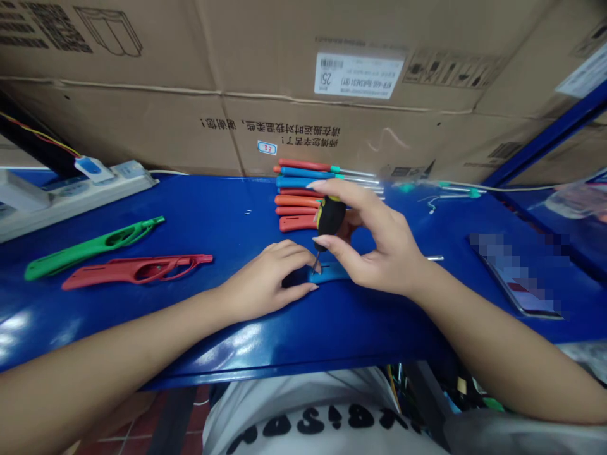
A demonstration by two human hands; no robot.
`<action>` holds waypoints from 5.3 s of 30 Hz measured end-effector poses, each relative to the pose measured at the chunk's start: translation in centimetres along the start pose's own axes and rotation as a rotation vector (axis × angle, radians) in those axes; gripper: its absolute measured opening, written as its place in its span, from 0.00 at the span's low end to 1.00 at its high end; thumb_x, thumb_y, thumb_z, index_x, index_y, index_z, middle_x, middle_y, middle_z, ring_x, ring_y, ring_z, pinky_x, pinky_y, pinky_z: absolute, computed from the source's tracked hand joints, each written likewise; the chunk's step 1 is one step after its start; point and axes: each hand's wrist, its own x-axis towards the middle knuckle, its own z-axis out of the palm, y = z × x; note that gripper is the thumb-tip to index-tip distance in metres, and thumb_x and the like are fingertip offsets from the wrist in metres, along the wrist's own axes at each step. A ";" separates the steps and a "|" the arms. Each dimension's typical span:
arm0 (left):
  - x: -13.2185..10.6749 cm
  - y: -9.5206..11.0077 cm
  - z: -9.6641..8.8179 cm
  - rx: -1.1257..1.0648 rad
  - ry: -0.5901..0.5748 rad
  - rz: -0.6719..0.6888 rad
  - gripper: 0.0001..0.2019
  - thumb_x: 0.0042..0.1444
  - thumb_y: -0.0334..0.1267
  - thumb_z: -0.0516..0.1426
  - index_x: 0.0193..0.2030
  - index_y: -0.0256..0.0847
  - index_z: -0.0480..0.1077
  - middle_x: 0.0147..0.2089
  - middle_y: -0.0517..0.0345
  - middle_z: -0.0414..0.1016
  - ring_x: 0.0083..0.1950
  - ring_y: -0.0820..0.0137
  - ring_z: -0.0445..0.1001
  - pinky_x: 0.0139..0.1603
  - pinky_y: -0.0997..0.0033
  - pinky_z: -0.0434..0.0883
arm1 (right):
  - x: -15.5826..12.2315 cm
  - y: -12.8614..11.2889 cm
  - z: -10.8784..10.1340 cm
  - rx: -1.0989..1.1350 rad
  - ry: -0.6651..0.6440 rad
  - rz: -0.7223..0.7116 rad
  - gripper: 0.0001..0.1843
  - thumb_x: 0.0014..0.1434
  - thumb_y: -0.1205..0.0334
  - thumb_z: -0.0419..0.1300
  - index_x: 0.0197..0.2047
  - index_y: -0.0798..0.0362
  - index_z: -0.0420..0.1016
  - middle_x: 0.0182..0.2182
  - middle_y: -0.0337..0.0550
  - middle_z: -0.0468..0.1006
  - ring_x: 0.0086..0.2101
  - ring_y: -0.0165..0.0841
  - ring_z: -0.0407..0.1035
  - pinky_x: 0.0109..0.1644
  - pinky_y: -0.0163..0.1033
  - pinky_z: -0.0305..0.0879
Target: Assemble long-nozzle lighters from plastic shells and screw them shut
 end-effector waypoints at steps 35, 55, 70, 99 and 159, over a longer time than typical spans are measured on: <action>0.0 -0.1 0.3 0.036 0.006 0.006 0.12 0.66 0.40 0.60 0.54 0.42 0.72 0.54 0.52 0.76 0.58 0.60 0.71 0.60 0.58 0.67 | 0.6 -0.8 -0.4 -0.230 0.052 -0.104 0.23 0.72 0.56 0.54 0.67 0.51 0.63 0.55 0.47 0.79 0.44 0.33 0.78 0.45 0.38 0.77; 0.0 0.0 0.2 0.031 -0.007 -0.006 0.12 0.66 0.41 0.59 0.54 0.43 0.72 0.54 0.52 0.76 0.58 0.60 0.71 0.61 0.57 0.67 | 1.1 -1.1 -1.0 -0.137 0.022 0.009 0.21 0.72 0.55 0.52 0.64 0.50 0.68 0.55 0.48 0.78 0.46 0.37 0.77 0.49 0.43 0.76; -0.1 -0.1 0.3 0.061 -0.006 0.006 0.12 0.67 0.42 0.59 0.54 0.43 0.72 0.53 0.51 0.76 0.57 0.60 0.72 0.59 0.57 0.68 | 1.1 -1.4 -1.0 -0.133 0.022 -0.019 0.21 0.73 0.57 0.51 0.65 0.50 0.68 0.53 0.48 0.80 0.45 0.36 0.77 0.49 0.43 0.76; -0.2 -0.1 0.4 0.099 -0.005 0.018 0.13 0.67 0.41 0.58 0.56 0.44 0.71 0.53 0.50 0.75 0.56 0.58 0.72 0.58 0.56 0.68 | 0.7 -1.4 -0.7 -0.251 0.131 -0.133 0.14 0.67 0.55 0.62 0.54 0.49 0.75 0.45 0.45 0.84 0.40 0.35 0.78 0.44 0.39 0.77; 0.1 0.3 0.1 0.068 -0.030 -0.013 0.13 0.67 0.41 0.59 0.55 0.44 0.71 0.56 0.53 0.76 0.59 0.60 0.71 0.62 0.55 0.67 | 1.1 -0.8 -1.1 -0.150 0.061 -0.007 0.20 0.70 0.49 0.56 0.56 0.52 0.75 0.49 0.48 0.81 0.47 0.37 0.77 0.52 0.43 0.75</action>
